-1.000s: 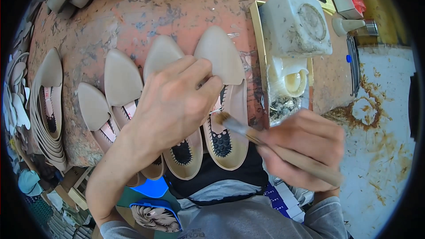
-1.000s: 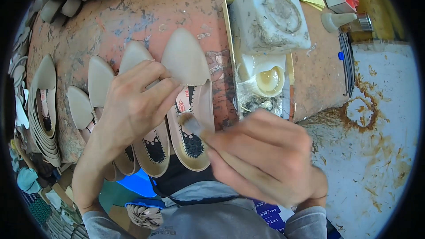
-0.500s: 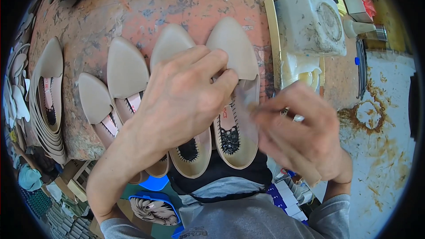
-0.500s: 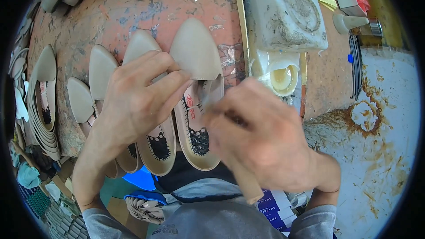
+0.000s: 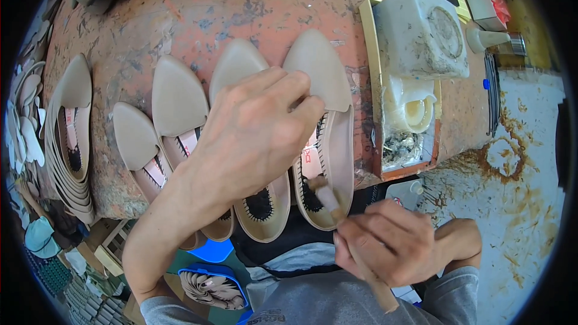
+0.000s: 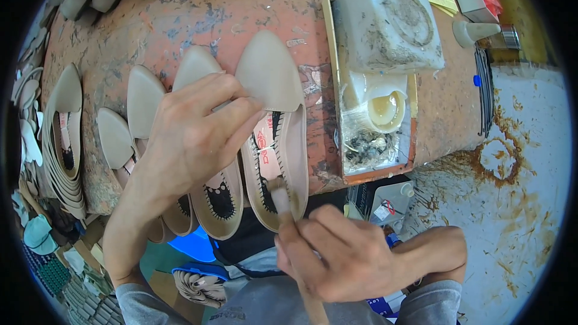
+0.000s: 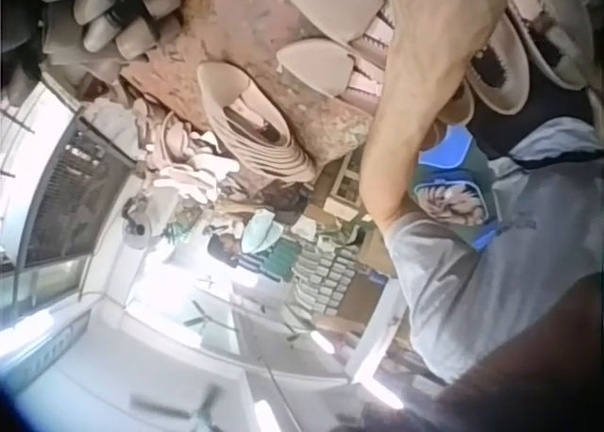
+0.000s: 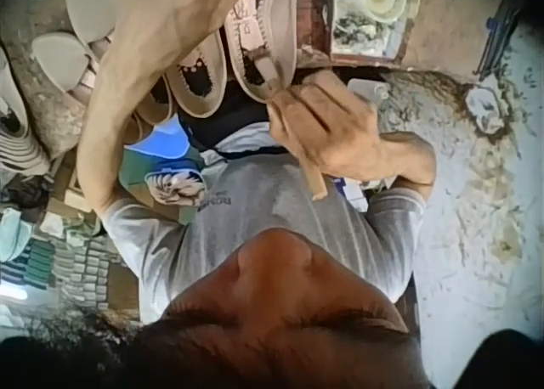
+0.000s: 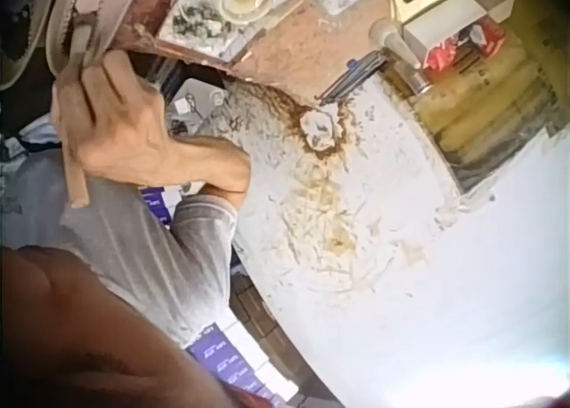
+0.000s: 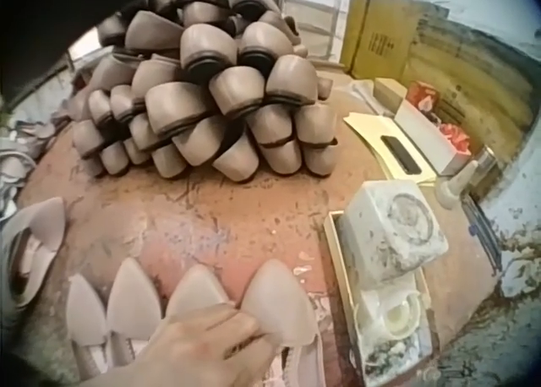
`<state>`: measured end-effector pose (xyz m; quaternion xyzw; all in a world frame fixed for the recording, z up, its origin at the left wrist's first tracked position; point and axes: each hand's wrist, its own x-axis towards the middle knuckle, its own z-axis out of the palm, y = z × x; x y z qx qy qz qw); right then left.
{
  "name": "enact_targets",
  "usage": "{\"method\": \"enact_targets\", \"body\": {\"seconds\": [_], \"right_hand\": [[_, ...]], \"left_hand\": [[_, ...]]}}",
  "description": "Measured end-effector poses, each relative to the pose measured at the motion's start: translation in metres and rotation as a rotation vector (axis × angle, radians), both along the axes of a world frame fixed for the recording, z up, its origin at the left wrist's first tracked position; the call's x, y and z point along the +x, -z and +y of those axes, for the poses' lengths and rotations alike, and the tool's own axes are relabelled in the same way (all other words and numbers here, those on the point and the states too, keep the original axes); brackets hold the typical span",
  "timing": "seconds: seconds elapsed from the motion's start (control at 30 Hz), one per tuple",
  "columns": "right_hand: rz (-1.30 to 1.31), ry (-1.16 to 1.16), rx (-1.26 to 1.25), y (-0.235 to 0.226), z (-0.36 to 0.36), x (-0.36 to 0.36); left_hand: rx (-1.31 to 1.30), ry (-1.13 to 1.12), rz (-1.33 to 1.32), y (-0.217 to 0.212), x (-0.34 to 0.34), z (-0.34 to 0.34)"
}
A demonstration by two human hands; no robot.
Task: Applying glue to the inner seams and components of shoes using a brush.
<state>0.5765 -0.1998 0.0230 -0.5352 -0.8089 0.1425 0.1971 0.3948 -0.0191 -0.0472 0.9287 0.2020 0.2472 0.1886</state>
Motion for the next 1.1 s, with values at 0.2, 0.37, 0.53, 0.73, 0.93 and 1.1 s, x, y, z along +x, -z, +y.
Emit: {"method": "enact_targets", "body": {"seconds": [0.2, 0.37, 0.53, 0.73, 0.93, 1.1], "right_hand": [[0.031, -0.014, 0.043, 0.024, 0.035, 0.01], [0.286, 0.235, 0.35, -0.006, 0.007, 0.042], [0.051, 0.747, 0.023, -0.028, 0.015, 0.09], [-0.057, 0.572, 0.138, -0.04, -0.002, 0.08], [-0.203, 0.371, 0.106, -0.044, -0.001, 0.074], [-0.243, 0.39, 0.199, -0.047, 0.005, 0.071]], "left_hand": [[-0.127, 0.006, 0.066, -0.012, -0.004, 0.004], [0.002, -0.164, 0.337, -0.026, -0.035, -0.002], [0.23, -0.217, 0.517, 0.006, -0.03, -0.011], [0.229, -0.27, 0.485, 0.012, -0.03, -0.013], [0.203, -0.347, 0.432, 0.004, -0.018, -0.024], [0.02, -0.256, 0.343, -0.021, -0.05, -0.013]]}}
